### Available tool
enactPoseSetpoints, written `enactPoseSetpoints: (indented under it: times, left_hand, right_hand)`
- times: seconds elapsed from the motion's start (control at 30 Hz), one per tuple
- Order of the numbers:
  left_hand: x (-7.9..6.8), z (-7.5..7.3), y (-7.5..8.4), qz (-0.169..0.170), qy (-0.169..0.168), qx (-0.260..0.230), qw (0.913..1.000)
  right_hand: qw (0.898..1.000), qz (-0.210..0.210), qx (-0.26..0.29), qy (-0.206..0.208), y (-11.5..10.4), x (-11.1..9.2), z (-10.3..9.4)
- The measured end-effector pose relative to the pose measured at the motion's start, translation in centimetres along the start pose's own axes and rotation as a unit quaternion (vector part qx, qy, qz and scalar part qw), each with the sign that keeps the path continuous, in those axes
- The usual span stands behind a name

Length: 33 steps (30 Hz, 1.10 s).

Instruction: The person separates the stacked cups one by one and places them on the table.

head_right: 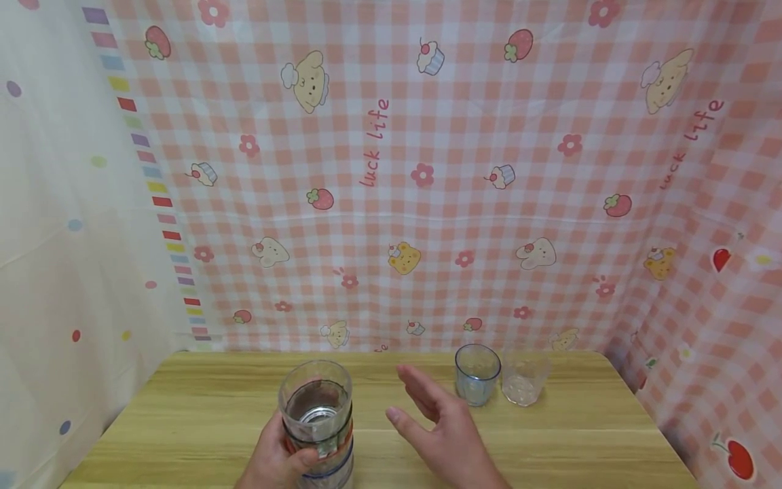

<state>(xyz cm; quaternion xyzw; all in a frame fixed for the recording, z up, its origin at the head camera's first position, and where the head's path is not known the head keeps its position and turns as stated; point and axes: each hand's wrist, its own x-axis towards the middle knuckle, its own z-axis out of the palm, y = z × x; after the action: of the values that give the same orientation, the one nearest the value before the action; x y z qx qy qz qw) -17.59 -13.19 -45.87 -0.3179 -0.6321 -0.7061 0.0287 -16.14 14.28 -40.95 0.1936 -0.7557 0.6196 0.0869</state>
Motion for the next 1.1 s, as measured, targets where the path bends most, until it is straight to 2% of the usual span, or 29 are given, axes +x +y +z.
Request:
enactPoseSetpoints:
  times: [0.07, 0.27, 0.47, 0.63, 0.9, 1.1]
  left_hand:
    - [0.0, 0.0, -0.1, -0.003, 0.003, 0.003, 1.0]
    - [0.1, 0.1, -0.3, 0.017, 0.004, 0.024, 0.9996]
    - [0.0, 0.1, -0.2, 0.004, 0.002, 0.006, 1.0]
    - [0.0, 0.2, 0.0, 0.019, -0.002, 0.02, 0.9996]
    - [-0.2, 0.0, -0.1, -0.011, 0.01, 0.001, 0.9999]
    - [-0.2, -0.1, -0.3, -0.023, 0.013, 0.002, 0.9996]
  right_hand:
    - [1.0, -0.011, 0.004, -0.003, -0.1, 0.1, 0.2]
    - [0.999, -0.05, 0.008, -0.019, -0.6, 0.2, 0.8]
    - [0.997, -0.063, 0.014, -0.035, -0.8, 0.3, 1.5]
    - [0.995, -0.079, 0.023, -0.05, -0.9, 0.5, 2.0]
    - [0.995, -0.06, 0.038, -0.07, -1.4, 0.5, 2.8]
    - [0.992, -0.078, 0.051, -0.085, -1.2, 0.6, 3.4]
